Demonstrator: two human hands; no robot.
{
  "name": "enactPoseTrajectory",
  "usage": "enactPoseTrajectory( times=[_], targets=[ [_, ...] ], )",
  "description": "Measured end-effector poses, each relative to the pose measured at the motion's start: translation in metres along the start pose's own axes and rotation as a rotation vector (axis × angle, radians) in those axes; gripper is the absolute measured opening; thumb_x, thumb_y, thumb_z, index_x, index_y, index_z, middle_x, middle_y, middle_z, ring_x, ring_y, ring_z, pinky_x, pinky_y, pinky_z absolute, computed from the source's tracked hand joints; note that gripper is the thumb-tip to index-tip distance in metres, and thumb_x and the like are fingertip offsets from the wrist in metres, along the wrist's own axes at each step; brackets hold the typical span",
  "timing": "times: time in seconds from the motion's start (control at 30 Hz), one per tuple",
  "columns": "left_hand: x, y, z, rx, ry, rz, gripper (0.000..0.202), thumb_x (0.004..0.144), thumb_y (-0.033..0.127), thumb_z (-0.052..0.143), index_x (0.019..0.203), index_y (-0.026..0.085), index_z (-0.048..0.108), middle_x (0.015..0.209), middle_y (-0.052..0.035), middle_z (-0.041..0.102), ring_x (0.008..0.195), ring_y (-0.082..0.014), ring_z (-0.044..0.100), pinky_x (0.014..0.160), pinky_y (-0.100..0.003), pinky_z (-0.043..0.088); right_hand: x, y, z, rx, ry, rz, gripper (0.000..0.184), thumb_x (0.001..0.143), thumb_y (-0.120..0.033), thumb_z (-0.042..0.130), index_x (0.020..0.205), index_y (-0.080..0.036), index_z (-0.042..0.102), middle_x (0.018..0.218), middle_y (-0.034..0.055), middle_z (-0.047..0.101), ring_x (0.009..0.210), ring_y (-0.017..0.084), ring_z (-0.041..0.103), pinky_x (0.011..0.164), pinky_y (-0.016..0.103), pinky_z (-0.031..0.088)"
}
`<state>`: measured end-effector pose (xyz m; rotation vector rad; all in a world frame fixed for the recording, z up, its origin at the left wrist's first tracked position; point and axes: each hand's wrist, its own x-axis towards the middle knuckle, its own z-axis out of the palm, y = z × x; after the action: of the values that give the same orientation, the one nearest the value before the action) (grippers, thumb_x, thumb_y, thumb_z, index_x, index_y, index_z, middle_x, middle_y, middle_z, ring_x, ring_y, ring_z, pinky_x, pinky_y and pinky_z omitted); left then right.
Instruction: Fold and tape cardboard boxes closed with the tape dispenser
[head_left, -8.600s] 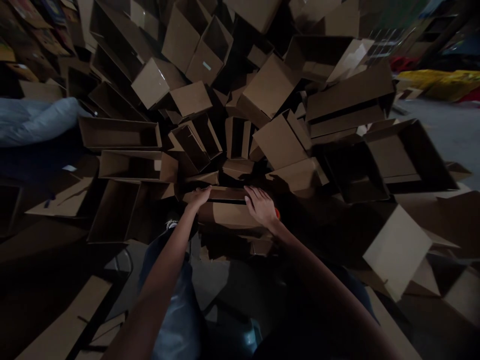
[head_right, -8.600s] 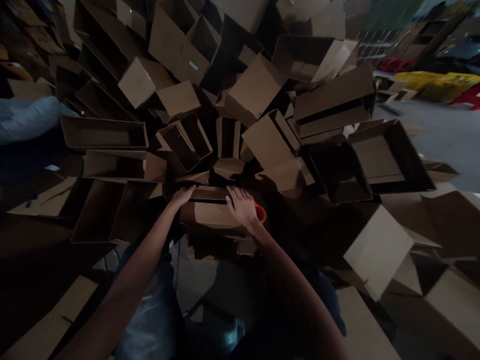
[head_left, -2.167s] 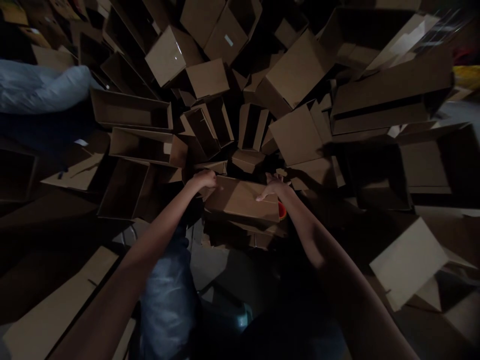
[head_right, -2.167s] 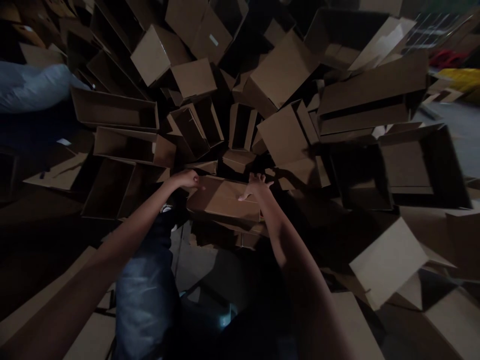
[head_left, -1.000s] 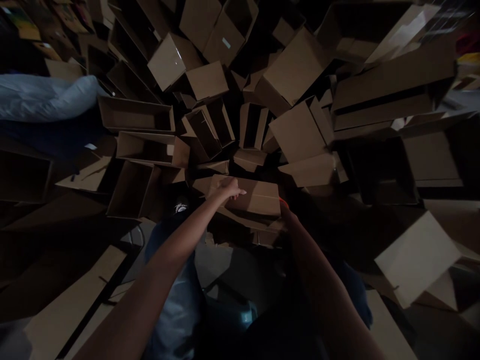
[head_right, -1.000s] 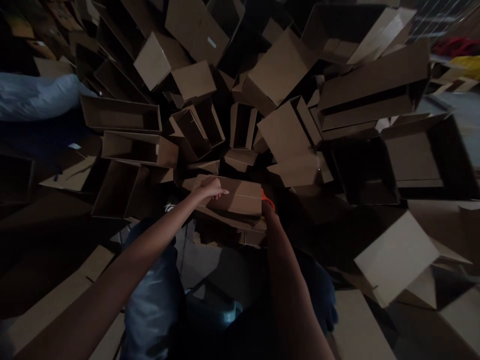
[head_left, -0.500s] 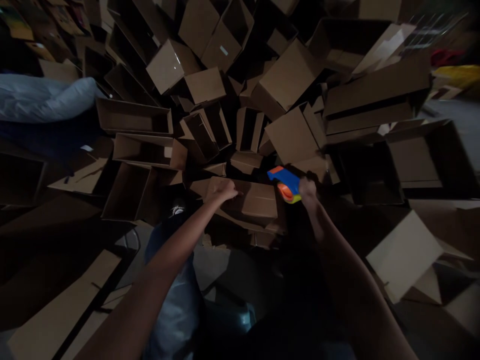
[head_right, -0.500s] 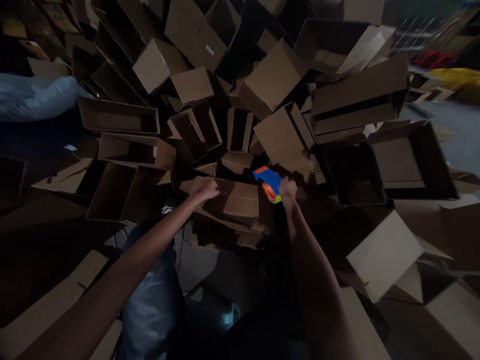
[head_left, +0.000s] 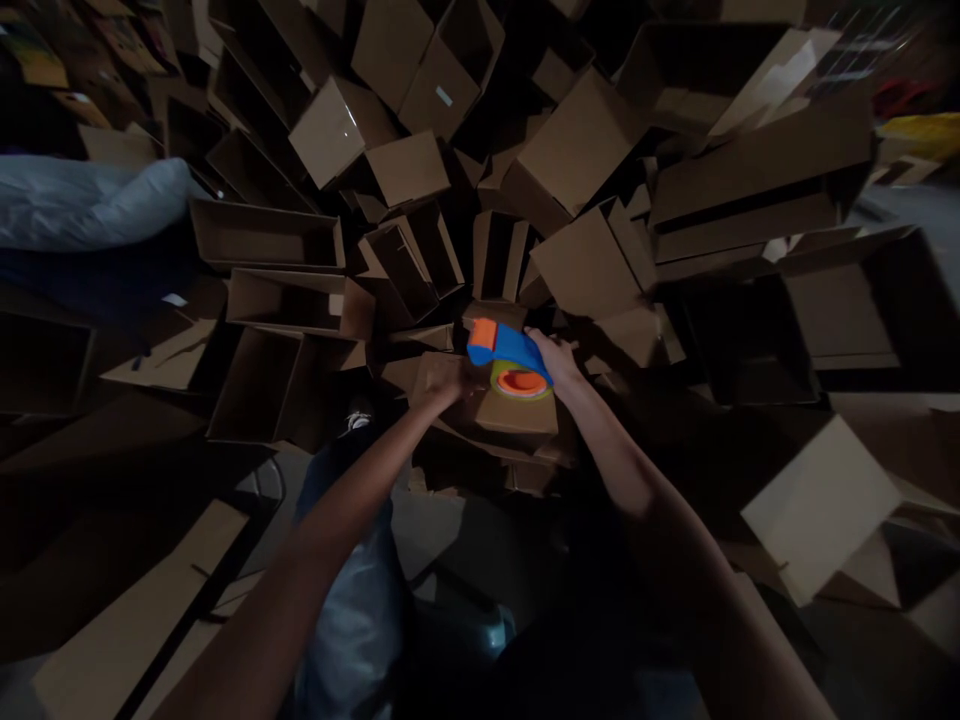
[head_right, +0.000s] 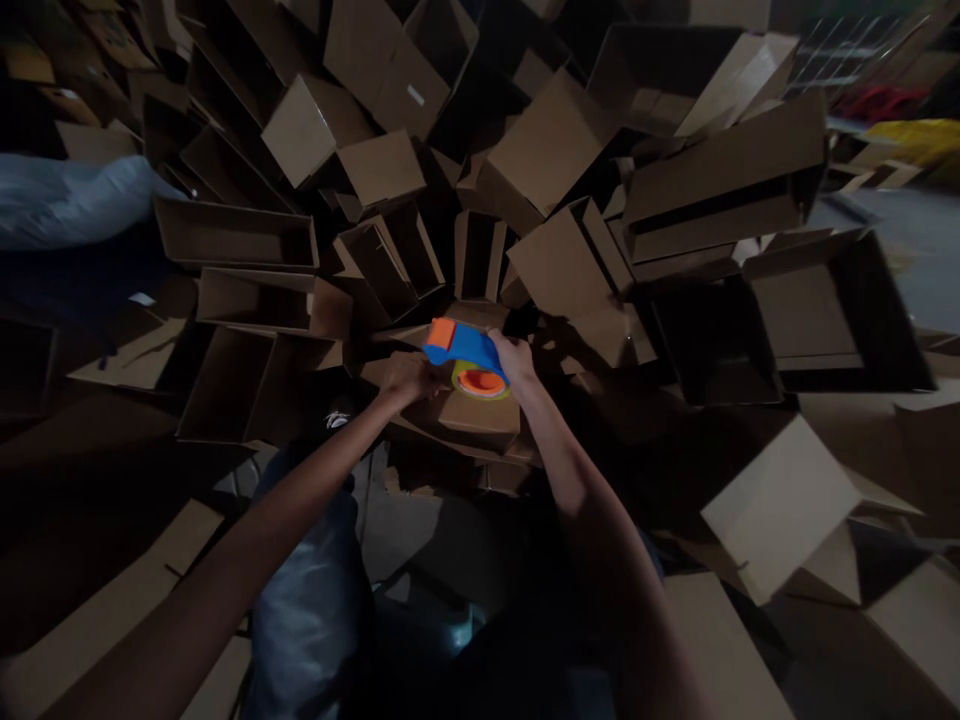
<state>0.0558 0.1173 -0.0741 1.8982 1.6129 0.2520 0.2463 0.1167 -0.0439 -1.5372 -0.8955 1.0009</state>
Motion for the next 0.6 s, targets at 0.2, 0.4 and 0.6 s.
enactPoseTrajectory(
  times=[0.2, 0.4, 0.6],
  targets=[
    [-0.021, -0.011, -0.005, 0.070, 0.055, 0.115, 0.027, 0.087, 0.041, 0.061, 0.087, 0.016, 0.073, 0.089, -0.0102, 0.075, 0.088, -0.0249, 0.070, 0.072, -0.028, 0.048, -0.009, 0.000, 0.008, -0.303, -0.038, -0.147, 0.041, 0.072, -0.057, 0.058, 0.054, -0.021, 0.050, 0.053, -0.0029, 0.043, 0.060, 0.014, 0.046, 0.056, 0.027, 0.033],
    [-0.028, -0.045, -0.048, -0.531, -0.325, 0.149, 0.014, 0.079, 0.029, 0.068, 0.081, 0.016, 0.071, 0.069, -0.0020, 0.069, 0.061, -0.0128, 0.063, 0.060, -0.023, 0.046, -0.004, 0.004, 0.004, -0.291, -0.076, -0.190, 0.046, 0.071, -0.066, 0.054, 0.056, -0.023, 0.048, 0.051, -0.0019, 0.042, 0.057, 0.014, 0.043, 0.054, 0.026, 0.032],
    [-0.034, -0.043, -0.051, -0.692, 0.068, -0.117, 0.038, 0.095, 0.043, 0.049, 0.078, 0.017, 0.069, 0.071, -0.0053, 0.072, 0.064, -0.0137, 0.065, 0.053, -0.021, 0.040, 0.000, 0.008, 0.001, -0.280, -0.088, -0.190, 0.051, 0.069, -0.071, 0.055, 0.055, -0.023, 0.044, 0.049, -0.0035, 0.038, 0.056, 0.013, 0.041, 0.052, 0.026, 0.031]
  ],
)
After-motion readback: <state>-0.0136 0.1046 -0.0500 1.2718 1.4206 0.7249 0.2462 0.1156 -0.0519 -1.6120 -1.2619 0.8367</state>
